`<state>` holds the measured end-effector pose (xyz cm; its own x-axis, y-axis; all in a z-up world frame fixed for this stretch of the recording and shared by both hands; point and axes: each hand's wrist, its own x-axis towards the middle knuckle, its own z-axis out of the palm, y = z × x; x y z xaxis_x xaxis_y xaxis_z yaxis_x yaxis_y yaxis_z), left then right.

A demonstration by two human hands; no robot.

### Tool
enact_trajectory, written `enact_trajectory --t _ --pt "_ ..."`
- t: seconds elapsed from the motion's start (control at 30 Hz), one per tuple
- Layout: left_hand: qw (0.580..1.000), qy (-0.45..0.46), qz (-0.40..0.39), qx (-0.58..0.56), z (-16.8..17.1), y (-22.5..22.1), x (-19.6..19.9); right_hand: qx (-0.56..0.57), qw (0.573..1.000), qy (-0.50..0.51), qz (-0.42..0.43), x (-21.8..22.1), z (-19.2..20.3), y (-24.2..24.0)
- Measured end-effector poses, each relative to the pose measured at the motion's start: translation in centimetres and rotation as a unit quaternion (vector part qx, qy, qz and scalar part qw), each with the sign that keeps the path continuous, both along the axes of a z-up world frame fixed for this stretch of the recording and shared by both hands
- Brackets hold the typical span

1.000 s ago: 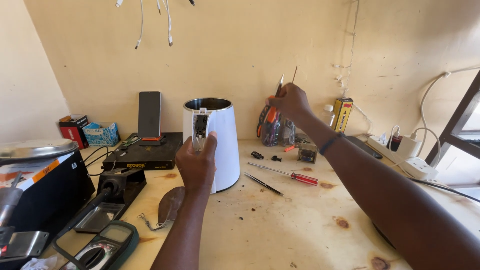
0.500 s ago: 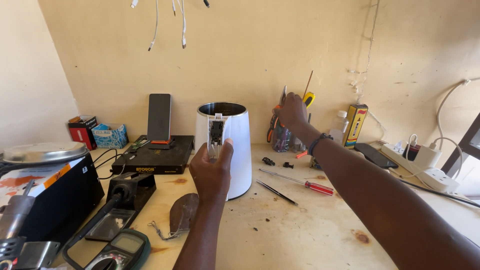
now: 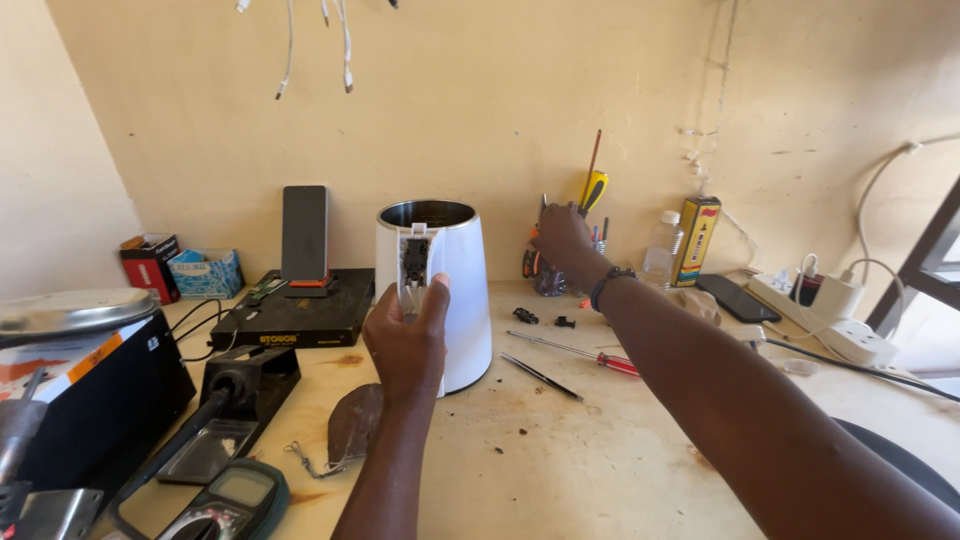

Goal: Reassembling the handle of an electric kettle using a screwdriver and testing it on its base.

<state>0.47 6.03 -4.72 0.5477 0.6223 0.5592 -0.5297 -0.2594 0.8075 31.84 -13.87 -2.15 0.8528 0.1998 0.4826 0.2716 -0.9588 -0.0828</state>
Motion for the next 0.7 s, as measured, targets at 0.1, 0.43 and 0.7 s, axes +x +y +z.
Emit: enact_trajectory --t 0.1,0.43,0.7 --pt "1.0 0.022 0.005 0.002 1.0 -0.9 -1.8 -0.066 0.995 0.063 -0.05 -3.7 1.9 -0.1" --pt "1.0 0.017 -0.007 0.01 0.2 -0.5 -0.8 -0.092 0.908 0.404 0.059 -13.6 0.1 -3.6" --pt "0.998 0.057 0.011 0.015 0.5 -1.2 -1.4 -0.048 0.903 0.425 0.034 -9.4 -1.2 -7.5"
